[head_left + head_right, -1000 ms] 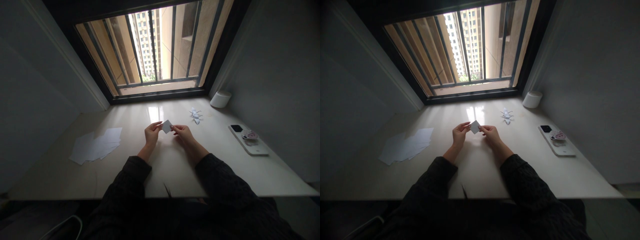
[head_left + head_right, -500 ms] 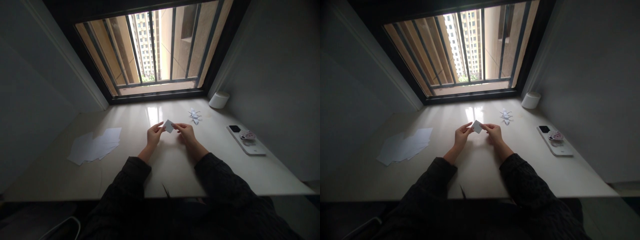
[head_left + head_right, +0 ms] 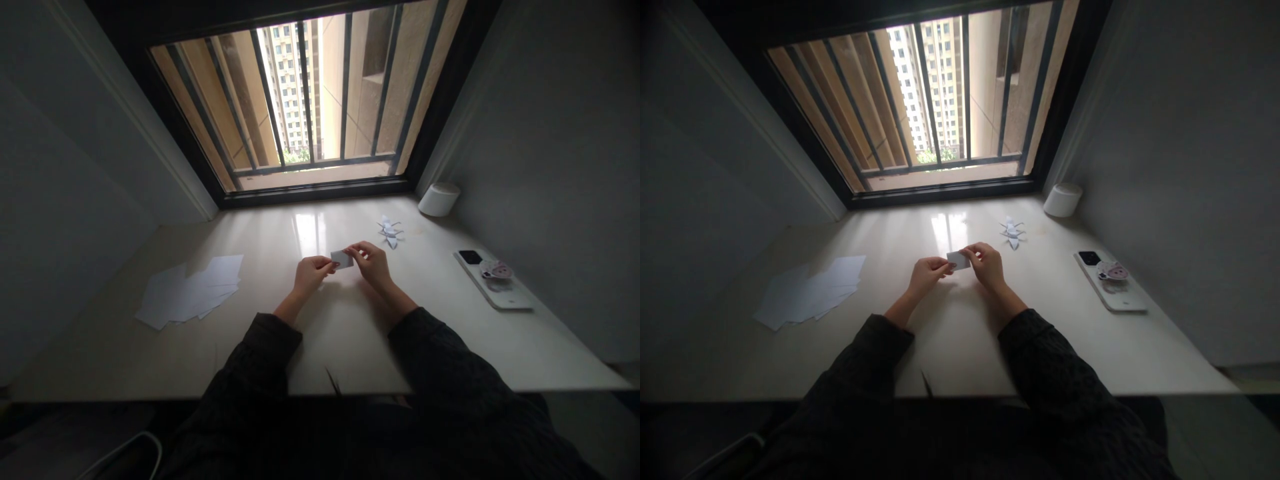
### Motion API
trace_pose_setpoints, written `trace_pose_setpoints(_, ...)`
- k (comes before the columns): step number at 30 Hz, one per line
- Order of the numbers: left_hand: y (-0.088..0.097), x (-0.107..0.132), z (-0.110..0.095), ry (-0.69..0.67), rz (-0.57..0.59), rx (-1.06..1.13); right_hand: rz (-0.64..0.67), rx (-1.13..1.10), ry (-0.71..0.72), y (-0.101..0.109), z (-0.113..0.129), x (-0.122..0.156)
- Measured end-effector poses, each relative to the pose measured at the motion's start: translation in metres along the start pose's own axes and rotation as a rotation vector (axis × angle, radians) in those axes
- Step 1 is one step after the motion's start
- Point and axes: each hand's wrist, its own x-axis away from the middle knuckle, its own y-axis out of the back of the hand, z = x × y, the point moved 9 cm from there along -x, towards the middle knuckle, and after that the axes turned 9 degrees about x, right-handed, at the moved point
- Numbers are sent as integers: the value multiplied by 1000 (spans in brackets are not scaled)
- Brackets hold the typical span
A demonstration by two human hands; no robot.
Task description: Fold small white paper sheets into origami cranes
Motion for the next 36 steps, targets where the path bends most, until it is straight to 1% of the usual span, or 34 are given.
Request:
trace_pose_setpoints(4, 5, -1, 2, 30, -52, 105, 9, -138, -127, -4, -10, 0)
trace_pose_setpoints(6, 9, -2, 3, 34, -105, 180, 71, -189, -169, -11, -11, 2)
trace_pose_setpoints(8, 12, -2, 2, 22, -152, 222, 162, -210, -184, -20, -10, 4)
trace_pose_setpoints(10, 13, -1, 1, 10, -170, 228, 234, -214, -191, -27, -7, 7)
trace_pose_setpoints(12, 11, 0, -1, -8, -164, 219, 268, -216, -197, -30, -6, 9)
trace_pose_setpoints(20, 10, 2, -6, -62, -175, 178, 263, -276, -233, -28, -5, 11)
trace_pose_setpoints(28, 16, 0, 0, 7, -192, 223, 345, -348, -279, -38, -20, 10)
trace_pose_setpoints(33, 17, -1, 4, 51, -203, 240, 394, -375, -217, -43, -19, 7)
trace_pose_setpoints(34, 17, -2, 5, 58, -199, 241, 381, -357, -195, -41, -18, 6)
trace_pose_setpoints(36, 15, -2, 5, 77, -182, 246, 314, -287, -153, -36, -17, 4)
